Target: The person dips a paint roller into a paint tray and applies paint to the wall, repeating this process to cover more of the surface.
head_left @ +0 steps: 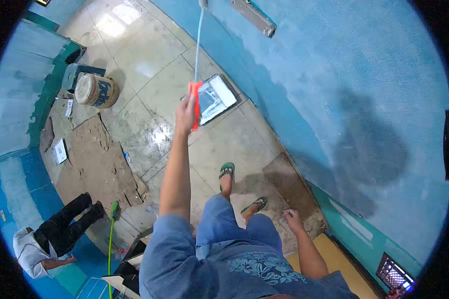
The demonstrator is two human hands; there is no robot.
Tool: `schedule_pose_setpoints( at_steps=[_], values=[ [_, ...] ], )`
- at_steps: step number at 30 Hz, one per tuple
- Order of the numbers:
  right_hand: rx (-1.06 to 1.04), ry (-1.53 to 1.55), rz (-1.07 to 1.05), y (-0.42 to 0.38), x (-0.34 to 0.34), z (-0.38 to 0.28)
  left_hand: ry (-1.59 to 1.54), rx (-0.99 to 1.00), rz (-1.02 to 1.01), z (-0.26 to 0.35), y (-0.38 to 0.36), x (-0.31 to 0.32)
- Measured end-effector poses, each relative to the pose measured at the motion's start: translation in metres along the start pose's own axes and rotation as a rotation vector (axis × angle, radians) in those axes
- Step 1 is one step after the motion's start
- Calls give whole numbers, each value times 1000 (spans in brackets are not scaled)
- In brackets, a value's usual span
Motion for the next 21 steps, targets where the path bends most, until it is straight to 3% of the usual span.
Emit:
schedule_pose_setpoints(
  at_steps=[2, 4, 6, 10, 13, 17, 19, 21],
  values=[
    [54, 49, -49, 0, 4, 5, -95, -53, 57, 14, 20, -1],
    [34, -16, 34, -1, 1, 11, -99, -52, 59, 13, 18, -10],
    [66, -21, 25, -11, -3, 2, -1, -8, 5, 15, -15, -14],
    [87, 46, -2, -10, 10, 24, 22, -208, -71, 15, -114, -15],
    [106, 39, -31, -18, 13, 15, 57, -168, -81, 31, -105, -15],
    [232, 58, -40, -10, 25, 38, 19, -109, -2, 46, -21, -32],
    [29, 158, -36, 5, 34, 48, -33, -84, 21, 64, 6, -26],
    [48, 145, -30, 6, 28, 39, -67, -45, -6, 71, 10, -23]
  ],
)
Point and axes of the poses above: each hand's wrist, its own y-axis towards the middle knuckle, its own x-axis out of the palm, z = x × y, the point moved 9 cm from there along y, towards the middle knuckle, and after that the axes turned 10 degrees about -y, right-handed, at the moved point
